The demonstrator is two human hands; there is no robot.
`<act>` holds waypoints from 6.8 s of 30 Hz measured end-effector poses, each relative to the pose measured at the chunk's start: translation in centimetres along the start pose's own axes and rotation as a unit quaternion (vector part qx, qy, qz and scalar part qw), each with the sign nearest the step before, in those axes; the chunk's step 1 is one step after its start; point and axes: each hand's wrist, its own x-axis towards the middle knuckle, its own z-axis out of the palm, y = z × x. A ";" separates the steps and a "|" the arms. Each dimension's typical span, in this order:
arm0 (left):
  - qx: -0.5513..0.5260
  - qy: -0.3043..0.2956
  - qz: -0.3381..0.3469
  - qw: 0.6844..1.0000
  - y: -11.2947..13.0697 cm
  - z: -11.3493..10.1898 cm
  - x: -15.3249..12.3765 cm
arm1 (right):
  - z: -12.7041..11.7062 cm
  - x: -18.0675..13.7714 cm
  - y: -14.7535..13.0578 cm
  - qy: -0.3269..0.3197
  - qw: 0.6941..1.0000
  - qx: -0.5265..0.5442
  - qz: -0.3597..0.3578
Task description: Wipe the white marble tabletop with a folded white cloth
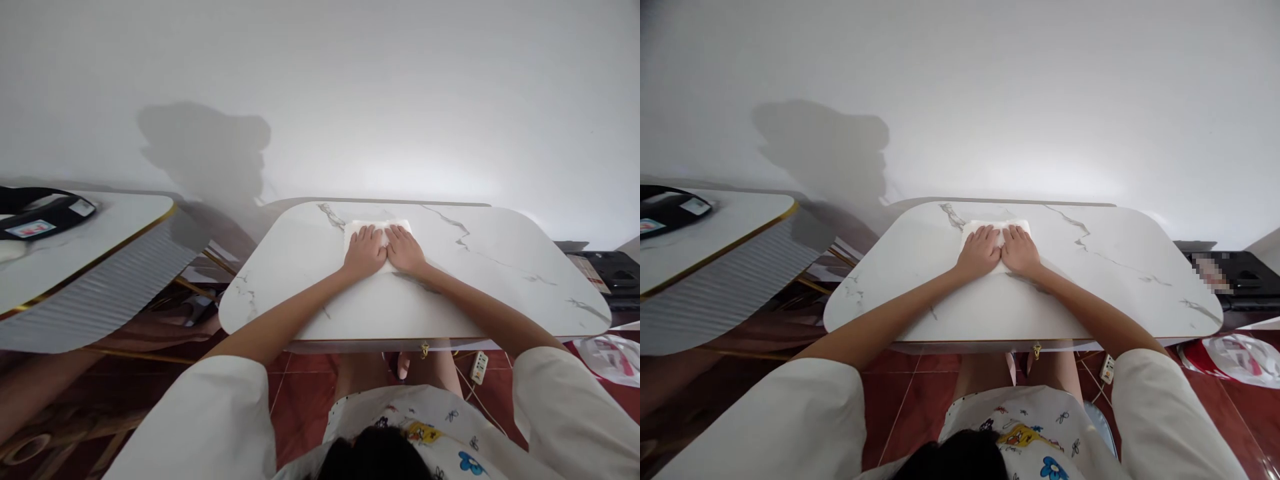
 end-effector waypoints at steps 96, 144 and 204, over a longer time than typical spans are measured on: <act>0.008 -0.031 0.054 0.998 6.0 -1.0 -5.1 | -2.4 -8.7 0.3 0.010 0.998 -0.012 0.056; -0.001 0.023 0.070 0.997 0.4 5.0 15.8 | 1.9 11.5 10.7 0.062 0.996 -0.019 0.066; -0.040 -0.023 0.038 0.998 9.0 1.2 0.7 | -2.4 -5.8 7.0 0.022 0.999 -0.027 0.021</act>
